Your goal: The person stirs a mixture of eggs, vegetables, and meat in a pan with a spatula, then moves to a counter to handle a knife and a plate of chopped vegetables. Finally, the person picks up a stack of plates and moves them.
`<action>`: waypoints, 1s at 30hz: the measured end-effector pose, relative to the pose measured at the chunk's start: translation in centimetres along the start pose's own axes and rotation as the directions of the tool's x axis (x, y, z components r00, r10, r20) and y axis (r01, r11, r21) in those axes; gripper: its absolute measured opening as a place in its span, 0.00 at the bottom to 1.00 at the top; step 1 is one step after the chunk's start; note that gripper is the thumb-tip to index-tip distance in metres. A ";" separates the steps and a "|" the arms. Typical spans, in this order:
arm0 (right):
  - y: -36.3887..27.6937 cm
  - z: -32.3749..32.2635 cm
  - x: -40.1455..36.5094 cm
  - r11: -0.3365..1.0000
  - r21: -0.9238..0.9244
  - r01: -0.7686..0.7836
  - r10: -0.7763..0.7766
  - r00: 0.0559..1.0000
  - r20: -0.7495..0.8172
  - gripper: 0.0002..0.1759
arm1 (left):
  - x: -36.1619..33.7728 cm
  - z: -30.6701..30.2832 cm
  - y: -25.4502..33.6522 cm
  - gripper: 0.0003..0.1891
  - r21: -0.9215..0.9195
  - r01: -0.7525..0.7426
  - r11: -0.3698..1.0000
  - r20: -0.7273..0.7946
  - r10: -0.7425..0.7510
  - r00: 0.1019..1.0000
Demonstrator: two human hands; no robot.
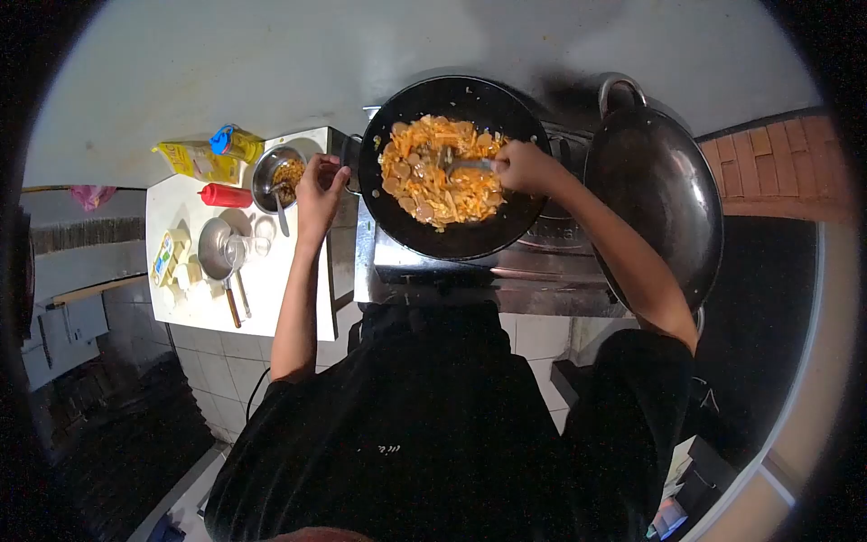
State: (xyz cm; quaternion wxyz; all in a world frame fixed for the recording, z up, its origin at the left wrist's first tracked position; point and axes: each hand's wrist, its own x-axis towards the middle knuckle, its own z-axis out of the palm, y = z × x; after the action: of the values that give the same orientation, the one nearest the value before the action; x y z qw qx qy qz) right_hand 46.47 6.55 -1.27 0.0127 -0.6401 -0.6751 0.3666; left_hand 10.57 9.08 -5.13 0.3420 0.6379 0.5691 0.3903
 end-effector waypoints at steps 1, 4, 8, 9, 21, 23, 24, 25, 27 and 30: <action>0.1 0.1 0.4 0.999 0.018 0.027 -0.026 0.997 -0.067 0.14 | 0.1 0.0 -0.1 0.09 0.003 0.000 1.000 0.004 0.000 1.000; 0.5 0.0 -3.3 0.997 -0.055 -0.044 0.032 0.977 -0.209 0.13 | -0.1 0.0 -0.3 0.09 -0.043 0.015 0.999 -0.002 -0.015 1.000; -0.5 0.4 -4.2 0.969 -0.223 -0.108 0.088 0.991 -0.098 0.13 | 0.1 0.1 -0.2 0.09 -0.025 -0.003 1.000 -0.005 0.002 1.000; -0.8 0.5 -3.4 0.969 -0.221 -0.111 0.089 0.990 -0.106 0.13 | 0.2 0.1 -0.1 0.09 -0.020 -0.014 1.000 0.000 0.014 1.000; -0.8 0.7 -4.2 0.984 -0.148 -0.094 0.095 0.995 -0.003 0.14 | 0.2 0.2 0.4 0.09 0.013 -0.042 0.999 -0.020 0.042 0.999; -0.1 1.0 -1.4 0.997 0.063 0.037 -0.038 0.999 0.011 0.14 | 0.3 0.1 0.2 0.09 -0.003 -0.023 1.000 -0.002 0.023 1.000; -0.3 0.9 -1.0 0.996 0.087 0.013 -0.006 0.996 -0.084 0.14 | 0.2 0.0 0.1 0.09 -0.014 0.002 1.000 0.016 -0.002 1.000; 0.0 1.1 -1.3 0.996 0.092 0.011 -0.003 0.996 -0.085 0.14 | 0.2 0.1 0.1 0.09 -0.011 0.001 1.000 0.022 -0.001 1.000; 1.0 1.0 -2.1 0.999 -0.017 -0.038 0.033 0.973 -0.230 0.15 | 0.2 0.1 0.1 0.09 -0.015 -0.003 1.000 0.014 0.003 1.000; -0.7 0.4 -5.3 0.984 -0.091 -0.156 0.149 0.986 -0.080 0.17 | 0.3 0.1 0.3 0.09 0.020 -0.029 0.999 -0.013 0.030 0.999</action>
State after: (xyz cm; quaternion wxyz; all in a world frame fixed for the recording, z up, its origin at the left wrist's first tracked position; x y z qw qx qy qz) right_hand 46.64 1.81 1.24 -0.0219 -0.7029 -0.6400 0.3098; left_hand 10.85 9.29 -4.90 0.3259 0.6469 0.5658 0.3938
